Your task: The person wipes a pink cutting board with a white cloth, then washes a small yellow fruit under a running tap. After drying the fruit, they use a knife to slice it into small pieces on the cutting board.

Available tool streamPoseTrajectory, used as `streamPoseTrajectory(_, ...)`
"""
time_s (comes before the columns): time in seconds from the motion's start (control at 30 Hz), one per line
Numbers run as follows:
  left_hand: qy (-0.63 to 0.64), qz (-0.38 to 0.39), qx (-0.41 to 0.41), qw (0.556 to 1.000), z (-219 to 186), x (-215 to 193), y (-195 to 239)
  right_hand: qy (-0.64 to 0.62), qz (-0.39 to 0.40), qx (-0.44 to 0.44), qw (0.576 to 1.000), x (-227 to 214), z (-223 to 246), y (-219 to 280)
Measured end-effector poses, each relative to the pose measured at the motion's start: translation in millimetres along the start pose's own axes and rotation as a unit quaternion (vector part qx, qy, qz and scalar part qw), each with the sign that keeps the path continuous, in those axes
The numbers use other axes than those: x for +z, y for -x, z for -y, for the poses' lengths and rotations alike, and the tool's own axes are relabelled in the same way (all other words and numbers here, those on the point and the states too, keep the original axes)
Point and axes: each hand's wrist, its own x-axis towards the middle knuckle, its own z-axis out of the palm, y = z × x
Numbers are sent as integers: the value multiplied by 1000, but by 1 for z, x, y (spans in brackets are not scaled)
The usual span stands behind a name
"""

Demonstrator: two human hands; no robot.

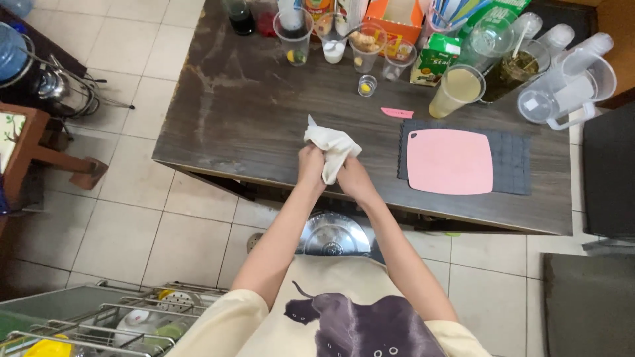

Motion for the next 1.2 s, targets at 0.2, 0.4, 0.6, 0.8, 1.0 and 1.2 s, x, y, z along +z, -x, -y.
streamPoseTrajectory(0.2, 45, -59, 9, 997, 1, -1, -35, -45, 23, 19, 999, 12, -33, -37)
streamPoseTrajectory(0.4, 144, -129, 35, 981, -75, 27, 11, 3, 9, -1, 1000, 11, -4, -32)
streamPoseTrajectory(0.6, 127, -77, 78, 986, -90, -33, -93, -82, 26, 45, 995, -38, 45, 44)
streamPoseTrajectory(0.8, -15, 86, 69, 994, -111, -16, -38, -380, 11, 30, 924, -72, 67, 45)
streamPoseTrajectory(1.0, -120, 177, 134, 968, -109, 39, 72, -376, -60, 21, 924, -38, 48, 1)
streamPoseTrajectory(1.2, -106, 86, 107, 985, -83, 46, 50, -286, -116, 83, 948, -23, 45, -2)
